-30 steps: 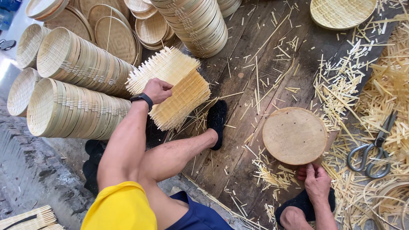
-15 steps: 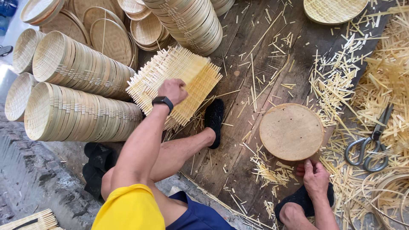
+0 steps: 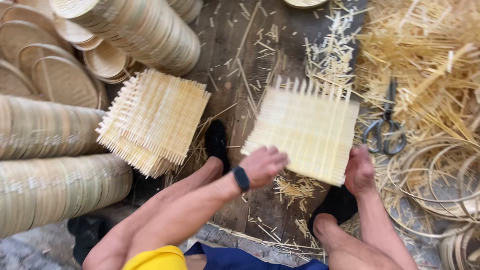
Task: The person weaves bamboo strips into a flat square panel, places a circular bamboo frame onto it, and uses shears to trim the excess bamboo around the frame to create a circular component.
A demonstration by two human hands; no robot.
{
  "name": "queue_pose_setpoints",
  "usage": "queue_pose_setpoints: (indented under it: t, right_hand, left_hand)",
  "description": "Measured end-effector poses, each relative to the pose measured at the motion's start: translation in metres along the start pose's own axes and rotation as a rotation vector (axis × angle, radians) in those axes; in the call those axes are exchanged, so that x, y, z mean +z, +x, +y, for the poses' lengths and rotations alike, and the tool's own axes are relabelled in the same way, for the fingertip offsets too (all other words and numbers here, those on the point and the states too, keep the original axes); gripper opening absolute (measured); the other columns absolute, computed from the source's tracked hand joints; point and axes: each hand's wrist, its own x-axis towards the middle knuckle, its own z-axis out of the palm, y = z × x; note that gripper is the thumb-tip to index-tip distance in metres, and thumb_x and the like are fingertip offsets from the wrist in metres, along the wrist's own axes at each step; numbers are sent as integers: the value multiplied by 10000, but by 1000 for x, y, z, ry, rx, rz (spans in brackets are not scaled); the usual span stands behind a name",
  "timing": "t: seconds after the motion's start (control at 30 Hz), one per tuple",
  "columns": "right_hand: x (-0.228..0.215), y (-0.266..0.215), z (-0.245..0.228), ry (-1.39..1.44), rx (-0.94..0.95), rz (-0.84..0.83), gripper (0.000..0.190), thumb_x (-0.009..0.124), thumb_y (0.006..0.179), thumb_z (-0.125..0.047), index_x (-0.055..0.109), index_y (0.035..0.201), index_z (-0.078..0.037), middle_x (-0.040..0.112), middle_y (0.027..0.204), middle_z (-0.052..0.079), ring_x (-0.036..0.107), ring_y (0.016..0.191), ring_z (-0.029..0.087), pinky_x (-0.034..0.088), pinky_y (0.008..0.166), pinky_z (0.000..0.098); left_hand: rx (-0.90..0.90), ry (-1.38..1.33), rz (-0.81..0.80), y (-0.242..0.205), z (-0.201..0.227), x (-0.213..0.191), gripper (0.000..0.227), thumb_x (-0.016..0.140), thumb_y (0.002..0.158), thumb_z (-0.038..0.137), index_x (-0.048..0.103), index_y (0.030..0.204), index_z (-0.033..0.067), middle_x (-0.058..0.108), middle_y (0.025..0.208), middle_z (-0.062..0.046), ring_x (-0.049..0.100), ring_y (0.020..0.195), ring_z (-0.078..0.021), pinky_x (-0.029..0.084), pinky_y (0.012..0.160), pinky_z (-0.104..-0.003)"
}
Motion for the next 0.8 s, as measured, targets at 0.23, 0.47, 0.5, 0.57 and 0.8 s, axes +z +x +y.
queue_pose_setpoints:
  t: [0.23,0.47,0.5,0.57,0.8]
  right_hand:
    - [18,16,-3,-613,-116,242,283,810,864,-87,701,1113,-10,754,1043,74,681,868,102,566,775,258]
    - [41,19,-10,-834,-190,335,300,817,879,-149,698,1113,-5,761,959,73,689,818,88,576,733,246]
    - [40,18,-10,-840,-186,342,302,821,876,-157,697,1103,0,762,943,71,693,805,85,577,721,242]
    - [38,18,-9,-856,-203,352,311,831,870,-166,696,1089,9,763,920,71,695,784,83,576,701,233]
    - [36,18,-1,-904,-253,431,323,852,868,-176,709,1080,22,753,871,82,676,729,96,556,646,236]
  left_hand:
    - [-335,-246,192,-10,-21,68,371,807,877,306,687,1175,121,675,1253,-64,648,1200,-242,541,1074,-405]
    - [-1350,-1287,210,0,-111,97,432,890,711,71,709,1088,-39,779,969,-154,739,842,-200,610,778,-345]
    - [-1339,-1309,230,-4,-112,102,424,892,709,70,712,1077,-38,780,964,-152,740,825,-190,615,759,-331]
    - [-1315,-1355,274,-8,-113,108,407,896,705,68,717,1055,-36,781,956,-148,742,792,-168,627,722,-302]
    - [-1342,-1297,327,-14,-108,113,389,907,704,87,709,1019,-28,775,937,-132,733,786,-158,620,740,-296]
